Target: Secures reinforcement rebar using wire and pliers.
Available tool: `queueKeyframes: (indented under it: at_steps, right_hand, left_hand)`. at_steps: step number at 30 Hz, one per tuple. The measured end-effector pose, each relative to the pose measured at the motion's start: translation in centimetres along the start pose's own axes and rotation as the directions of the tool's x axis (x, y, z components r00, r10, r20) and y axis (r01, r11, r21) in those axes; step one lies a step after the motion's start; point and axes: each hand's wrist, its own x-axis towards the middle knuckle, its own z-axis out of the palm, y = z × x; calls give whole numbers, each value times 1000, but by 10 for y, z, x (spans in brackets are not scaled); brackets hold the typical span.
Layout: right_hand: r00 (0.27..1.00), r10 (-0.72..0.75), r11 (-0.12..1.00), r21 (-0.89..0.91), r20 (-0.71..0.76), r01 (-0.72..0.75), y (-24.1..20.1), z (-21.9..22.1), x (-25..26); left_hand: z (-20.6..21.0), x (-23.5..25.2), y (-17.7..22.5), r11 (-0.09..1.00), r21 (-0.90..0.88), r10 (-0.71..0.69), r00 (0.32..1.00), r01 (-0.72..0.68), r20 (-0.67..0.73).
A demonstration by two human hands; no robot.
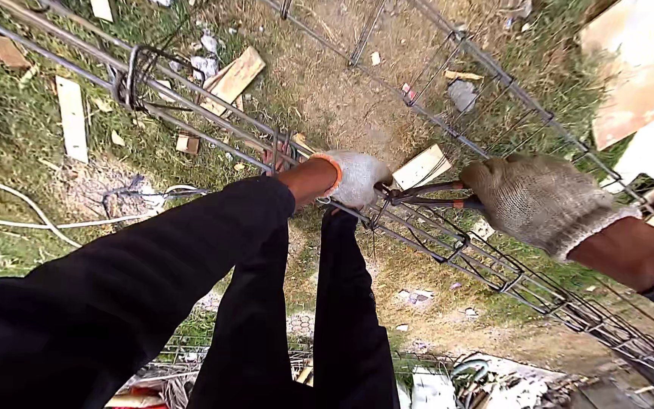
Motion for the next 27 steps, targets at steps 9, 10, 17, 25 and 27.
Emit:
queueKeyframes:
  at_steps: [9,10,17,25,27]
  right_hand:
    - [990,18,990,-138,-141,-37,-15,11,-15]
    - [989,-6,990,-144,-147,-15,-12,9,-13]
    - [984,-177,984,13,-7,177,30,10,23]
    - [903,-408,905,73,-134,419,56,56,60]
    - [888,-423,895,68,-182,441,58,64,60]
  left_hand:
    - [-12,2,7,999,41,26,996,-30,90]
    - [-10,1,6,998,41,35,996,-38,79]
    - [-2,3,5,999,-2,40,997,-40,73]
    - [30,0,29,966,172,-176,979,192,-104]
    - [33,-1,28,969,178,-148,981,168,-122]
